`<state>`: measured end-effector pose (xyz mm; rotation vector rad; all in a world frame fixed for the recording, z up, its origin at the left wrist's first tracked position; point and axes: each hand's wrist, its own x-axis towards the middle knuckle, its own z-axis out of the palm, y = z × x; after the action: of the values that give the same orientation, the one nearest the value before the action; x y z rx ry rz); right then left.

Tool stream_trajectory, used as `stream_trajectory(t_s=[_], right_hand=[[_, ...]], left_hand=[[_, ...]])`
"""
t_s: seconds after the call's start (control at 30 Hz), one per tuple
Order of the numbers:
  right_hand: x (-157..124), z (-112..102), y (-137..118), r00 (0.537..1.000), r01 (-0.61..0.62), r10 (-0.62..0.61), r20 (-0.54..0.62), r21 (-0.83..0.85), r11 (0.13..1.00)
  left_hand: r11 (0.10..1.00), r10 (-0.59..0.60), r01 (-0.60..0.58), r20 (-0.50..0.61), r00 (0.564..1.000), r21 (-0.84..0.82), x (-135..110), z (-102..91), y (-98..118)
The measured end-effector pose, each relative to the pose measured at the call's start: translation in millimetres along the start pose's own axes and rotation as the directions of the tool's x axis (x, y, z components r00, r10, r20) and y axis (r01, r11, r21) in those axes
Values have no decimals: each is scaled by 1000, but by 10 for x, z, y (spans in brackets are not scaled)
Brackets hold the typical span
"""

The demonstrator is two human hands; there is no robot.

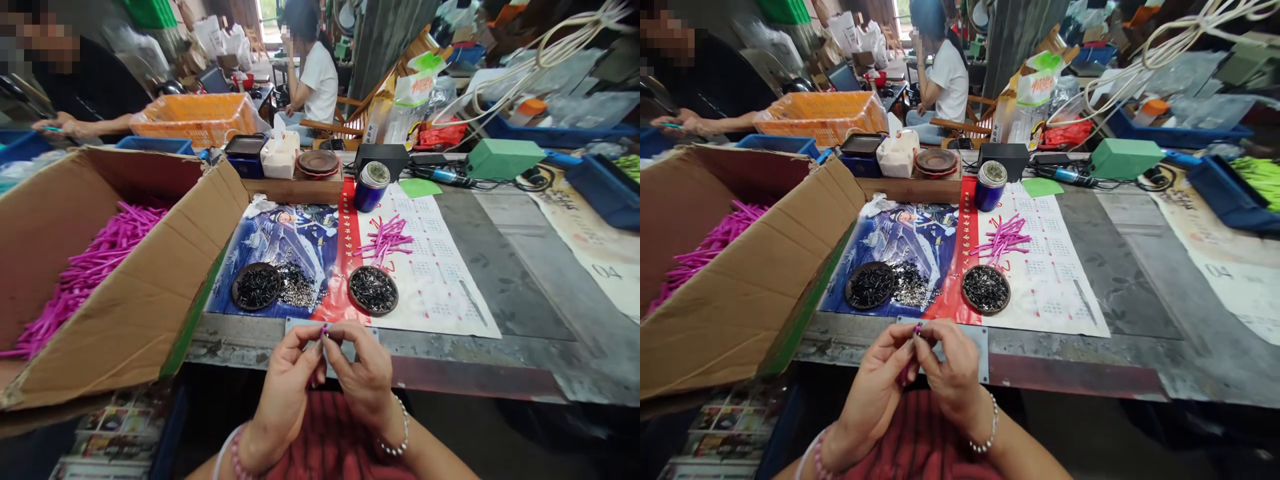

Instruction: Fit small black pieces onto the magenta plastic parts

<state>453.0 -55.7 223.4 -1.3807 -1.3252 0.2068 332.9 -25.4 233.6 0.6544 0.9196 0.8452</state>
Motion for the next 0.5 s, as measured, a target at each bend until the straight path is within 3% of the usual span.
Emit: stream_trajectory(t_s=[0.3,0.5], right_hand=[[-46,69,32,999,33,-31,-39,67,997],[-137,99,45,995,-9,22,-100,131,991]], left_hand=[[999,13,-12,1,1000,-46,-11,-29,-19],[993,2,1,29,1000,-115,-33,23,14]])
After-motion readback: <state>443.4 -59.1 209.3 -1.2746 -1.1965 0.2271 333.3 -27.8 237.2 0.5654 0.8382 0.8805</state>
